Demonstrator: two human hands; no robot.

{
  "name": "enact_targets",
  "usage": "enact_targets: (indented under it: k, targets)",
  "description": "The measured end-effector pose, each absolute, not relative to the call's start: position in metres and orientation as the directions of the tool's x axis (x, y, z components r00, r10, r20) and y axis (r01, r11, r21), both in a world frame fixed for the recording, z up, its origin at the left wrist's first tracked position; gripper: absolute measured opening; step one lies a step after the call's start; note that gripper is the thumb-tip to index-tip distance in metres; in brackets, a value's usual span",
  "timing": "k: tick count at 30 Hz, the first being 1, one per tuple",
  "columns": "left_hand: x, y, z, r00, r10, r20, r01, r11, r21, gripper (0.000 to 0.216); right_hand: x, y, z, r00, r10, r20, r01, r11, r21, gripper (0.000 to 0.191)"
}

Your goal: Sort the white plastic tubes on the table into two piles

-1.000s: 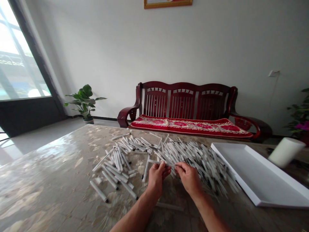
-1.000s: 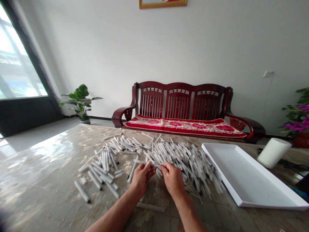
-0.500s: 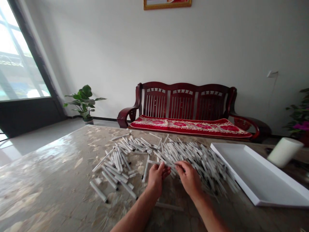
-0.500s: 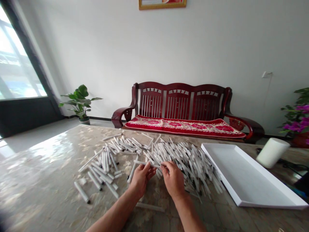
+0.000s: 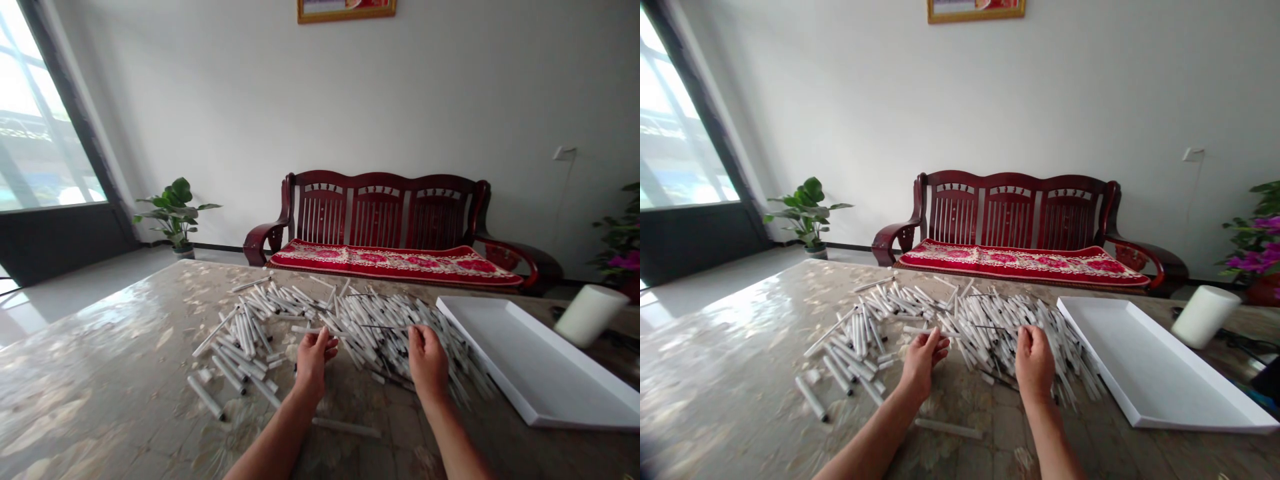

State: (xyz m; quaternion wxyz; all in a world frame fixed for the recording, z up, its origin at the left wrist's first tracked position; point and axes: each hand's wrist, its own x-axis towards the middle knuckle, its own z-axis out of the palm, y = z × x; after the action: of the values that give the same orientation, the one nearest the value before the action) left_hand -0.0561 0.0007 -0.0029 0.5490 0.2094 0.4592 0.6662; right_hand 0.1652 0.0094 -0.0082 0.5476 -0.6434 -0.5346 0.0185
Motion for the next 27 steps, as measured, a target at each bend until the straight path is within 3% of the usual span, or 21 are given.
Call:
enact_targets:
  k: [3, 6, 10, 13, 19, 25, 27]
  targets:
    - [-0.051, -0.002, -0.006, -0.296, 0.948, -0.119, -0.4, -0.01, 0.917, 0.046, 0.169, 0.007, -0.002, 0.378, 0.674, 0.635, 0.747, 0.183, -0.639, 0.042]
    - [-0.04, -0.006, -0.008, -0.246, 0.967, -0.063, -0.311, -0.017, 0.95, 0.047, 0.15, -0.005, 0.006, 0.232, 0.698, 0.677, 0.739, 0.326, -0.589, 0.04]
    - [-0.032, -0.011, -0.009, -0.161, 0.987, 0.001, -0.29, -0.049, 0.956, 0.044, 0.116, -0.021, 0.01, -0.078, 0.908, 0.412, 0.634, 0.364, -0.682, 0.037]
    - [-0.034, -0.013, -0.004, -0.141, 0.99, 0.01, -0.379, -0.063, 0.923, 0.042, 0.105, -0.024, 0.008, -0.2, 0.938, 0.282, 0.618, 0.344, -0.707, 0.042]
    - [-0.042, -0.011, 0.007, -0.139, 0.987, -0.075, -0.657, -0.035, 0.754, 0.045, 0.106, -0.019, 0.003, -0.232, 0.948, 0.219, 0.542, 0.313, -0.78, 0.042]
    - [-0.054, -0.001, 0.003, -0.319, 0.914, -0.25, -0.705, -0.053, 0.707, 0.026, 0.105, -0.023, 0.001, -0.215, 0.873, 0.438, 0.793, 0.418, -0.443, 0.027]
    - [-0.06, 0.004, 0.0, -0.34, 0.91, -0.239, -0.664, -0.052, 0.746, 0.021, 0.108, -0.022, 0.0, -0.203, 0.833, 0.515, 0.823, 0.43, -0.371, 0.02]
